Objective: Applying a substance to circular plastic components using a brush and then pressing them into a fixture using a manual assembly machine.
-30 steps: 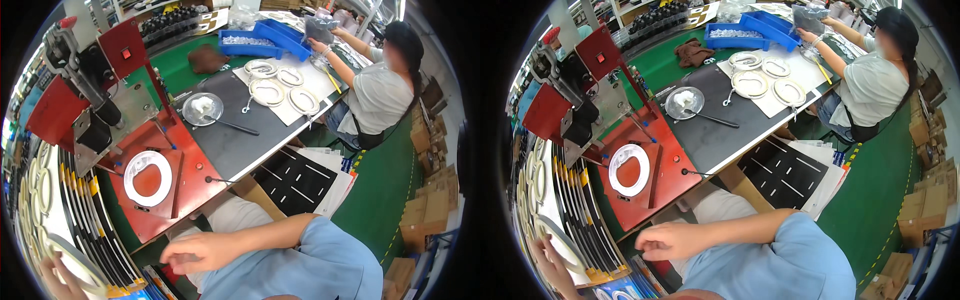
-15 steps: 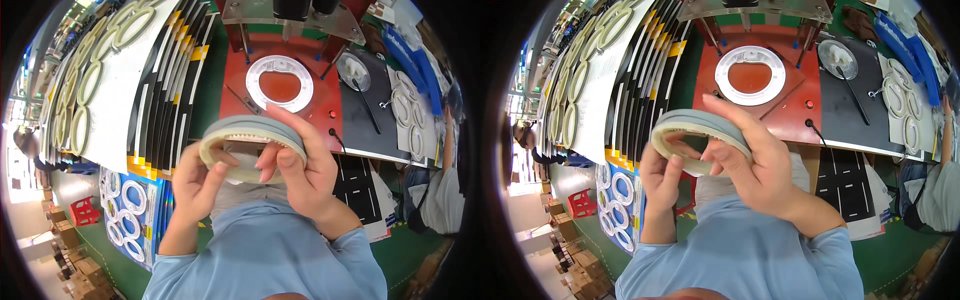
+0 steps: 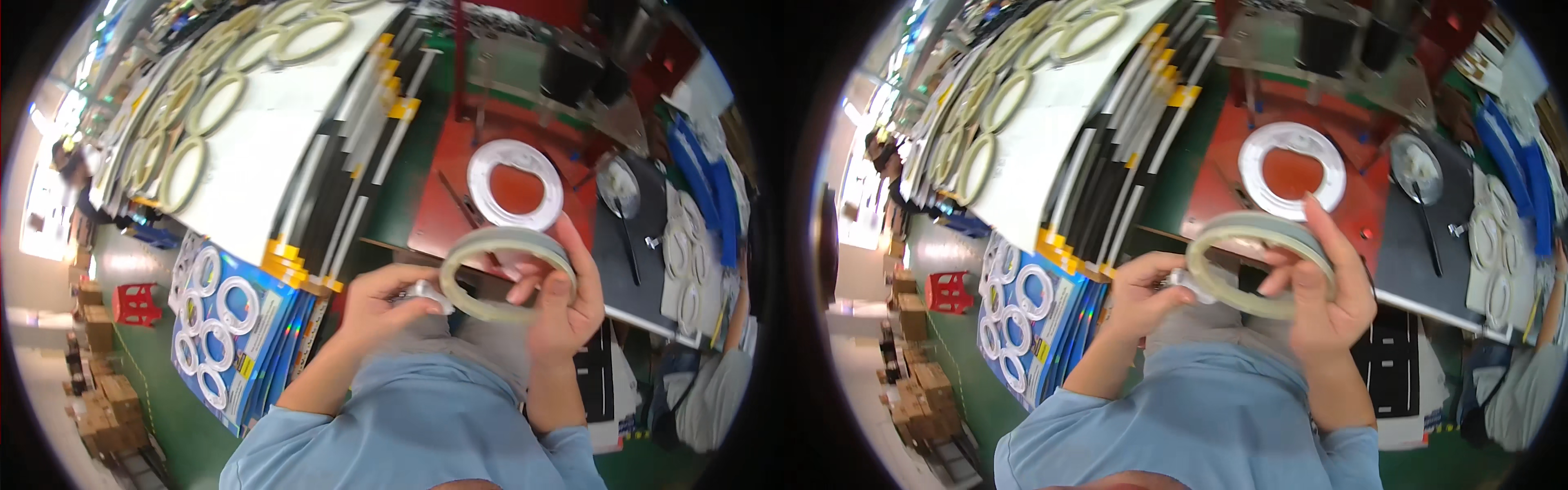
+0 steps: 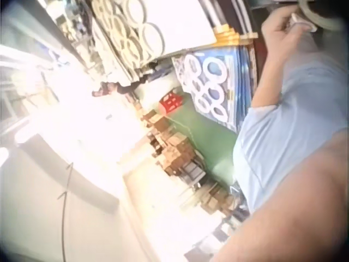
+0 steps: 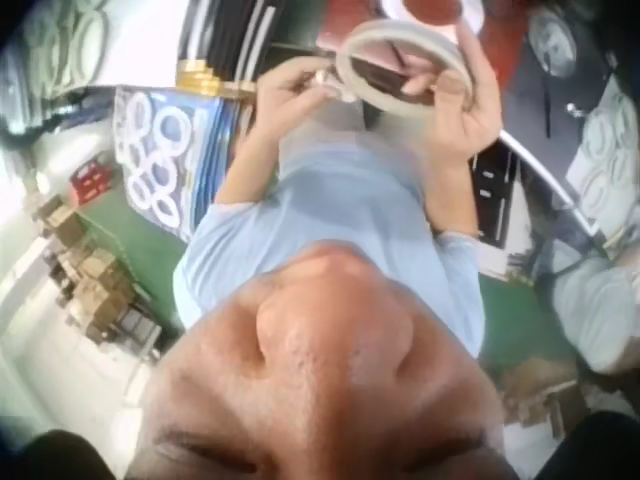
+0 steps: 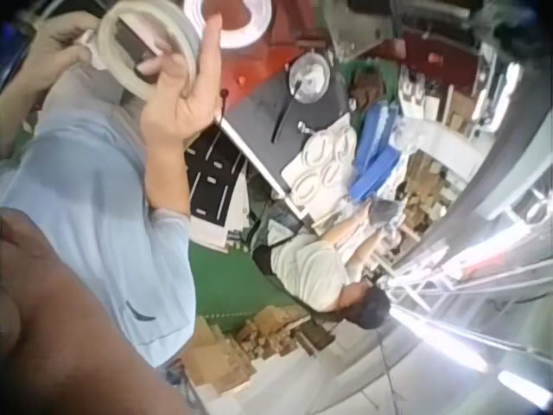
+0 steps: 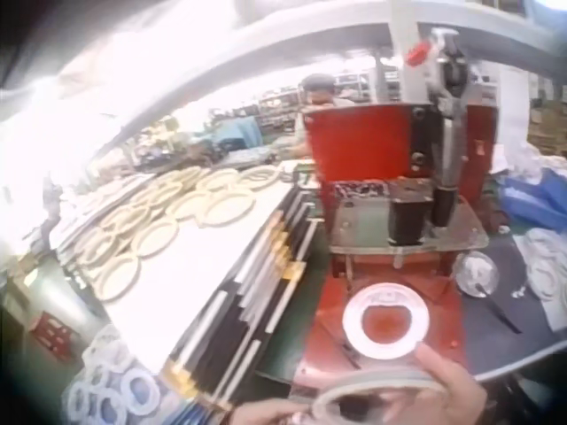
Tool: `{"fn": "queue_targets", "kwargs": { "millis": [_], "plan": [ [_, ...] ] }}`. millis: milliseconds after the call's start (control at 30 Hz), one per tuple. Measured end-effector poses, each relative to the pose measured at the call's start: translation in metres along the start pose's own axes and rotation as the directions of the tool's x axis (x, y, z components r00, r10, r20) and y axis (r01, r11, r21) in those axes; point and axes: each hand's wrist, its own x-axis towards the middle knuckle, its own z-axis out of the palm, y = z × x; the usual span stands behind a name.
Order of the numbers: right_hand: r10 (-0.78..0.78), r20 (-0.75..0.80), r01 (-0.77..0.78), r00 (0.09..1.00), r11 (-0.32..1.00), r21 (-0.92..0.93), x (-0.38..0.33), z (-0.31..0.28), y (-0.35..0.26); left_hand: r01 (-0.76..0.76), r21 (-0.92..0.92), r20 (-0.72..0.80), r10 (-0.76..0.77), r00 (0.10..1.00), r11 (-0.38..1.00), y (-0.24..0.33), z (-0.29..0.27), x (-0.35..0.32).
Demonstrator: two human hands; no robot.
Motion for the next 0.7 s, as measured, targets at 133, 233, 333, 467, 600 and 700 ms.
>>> {"fn": "queue_targets", "kwargs": {
  "millis": [133, 233, 333, 467, 600, 700],
  "plan": [
    [0.036, -0.109, -0.031, 0.993, 0.998, 0.048, -0.011, 0.004, 0.007, -0.058, 0.040, 0.094, 0.054, 0.994, 0.997, -0.013, 0.019, 0.001],
    [-0.056, -0.156, 0.057, 0.986, 0.998, 0.002, -0.009, -0.001, 0.011, -0.048, -0.135, 0.057, 0.056, 0.997, 0.990, -0.013, 0.045, 0.002],
    [-0.020, -0.175, 0.019, 0.984, 1.000, -0.005, -0.010, 0.000, 0.013, -0.144, -0.175, -0.068, 0.134, 0.989, 0.974, -0.009, 0.059, 0.003],
    [0.072, -0.205, -0.101, 0.976, 0.986, -0.135, -0.012, -0.023, 0.015, -0.151, -0.079, -0.016, 0.150, 0.989, 0.985, 0.000, 0.046, 0.011],
    [0.186, 0.015, -0.171, 0.982, 0.932, -0.319, -0.007, -0.053, 0.011, -0.421, 0.289, 0.254, 0.355, 0.899, 0.860, 0.011, 0.030, 0.021],
    [0.278, 0.055, -0.239, 0.959, 0.899, -0.368, -0.012, -0.072, 0.001, -0.424, 0.284, 0.259, 0.357, 0.897, 0.860, 0.011, 0.038, 0.023]
  ]
}}
